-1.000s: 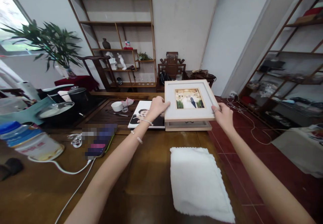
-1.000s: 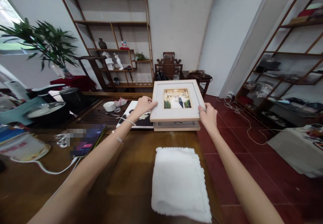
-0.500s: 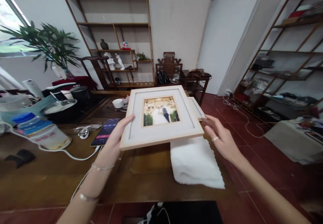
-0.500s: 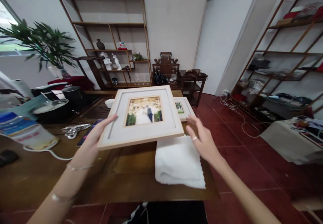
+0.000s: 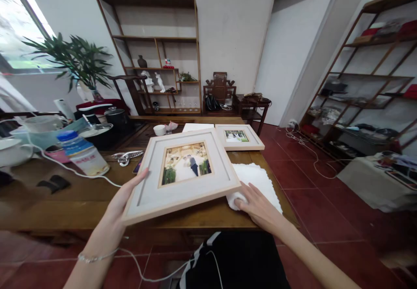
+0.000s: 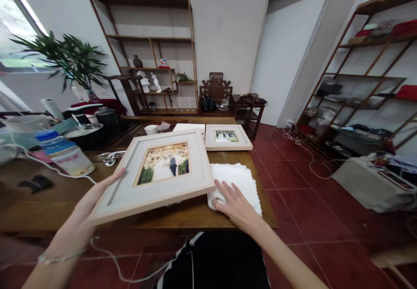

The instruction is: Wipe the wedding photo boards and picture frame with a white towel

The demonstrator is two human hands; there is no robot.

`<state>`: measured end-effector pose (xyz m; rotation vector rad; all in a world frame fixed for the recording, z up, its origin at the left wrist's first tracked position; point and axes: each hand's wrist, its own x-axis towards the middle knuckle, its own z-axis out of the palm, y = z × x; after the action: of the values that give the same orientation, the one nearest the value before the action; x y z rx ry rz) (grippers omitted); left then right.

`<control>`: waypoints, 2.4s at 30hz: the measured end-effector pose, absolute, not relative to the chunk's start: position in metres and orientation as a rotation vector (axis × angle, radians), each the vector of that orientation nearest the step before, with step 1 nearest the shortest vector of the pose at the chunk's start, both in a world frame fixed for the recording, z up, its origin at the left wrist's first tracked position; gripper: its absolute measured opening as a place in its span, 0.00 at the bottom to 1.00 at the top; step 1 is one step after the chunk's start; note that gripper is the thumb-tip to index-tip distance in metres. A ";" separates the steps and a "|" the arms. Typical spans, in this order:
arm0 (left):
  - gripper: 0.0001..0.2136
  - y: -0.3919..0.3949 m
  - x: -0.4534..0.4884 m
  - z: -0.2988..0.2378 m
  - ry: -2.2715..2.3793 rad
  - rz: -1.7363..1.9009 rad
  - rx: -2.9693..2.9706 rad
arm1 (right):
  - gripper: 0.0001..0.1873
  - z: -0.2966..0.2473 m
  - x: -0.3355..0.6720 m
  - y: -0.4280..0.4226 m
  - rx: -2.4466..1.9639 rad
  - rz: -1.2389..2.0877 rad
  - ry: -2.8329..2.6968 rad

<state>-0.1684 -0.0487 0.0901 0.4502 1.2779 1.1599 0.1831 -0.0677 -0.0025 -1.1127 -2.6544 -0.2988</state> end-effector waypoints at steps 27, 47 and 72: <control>0.19 -0.070 -0.125 0.023 1.028 0.934 0.418 | 0.14 0.043 0.226 -0.055 -1.446 -0.599 -1.896; 0.19 0.010 -0.107 -0.012 1.754 0.839 1.998 | 0.24 0.022 0.167 0.021 -1.425 -0.406 -2.264; 0.24 0.020 -0.105 -0.022 1.298 1.011 2.361 | 0.25 0.015 0.163 0.016 -1.479 -0.363 -2.494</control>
<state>-0.1046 0.0198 -0.0223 2.3611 1.2983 1.0114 0.1627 0.0159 0.0155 -1.4788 -2.4944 -0.3632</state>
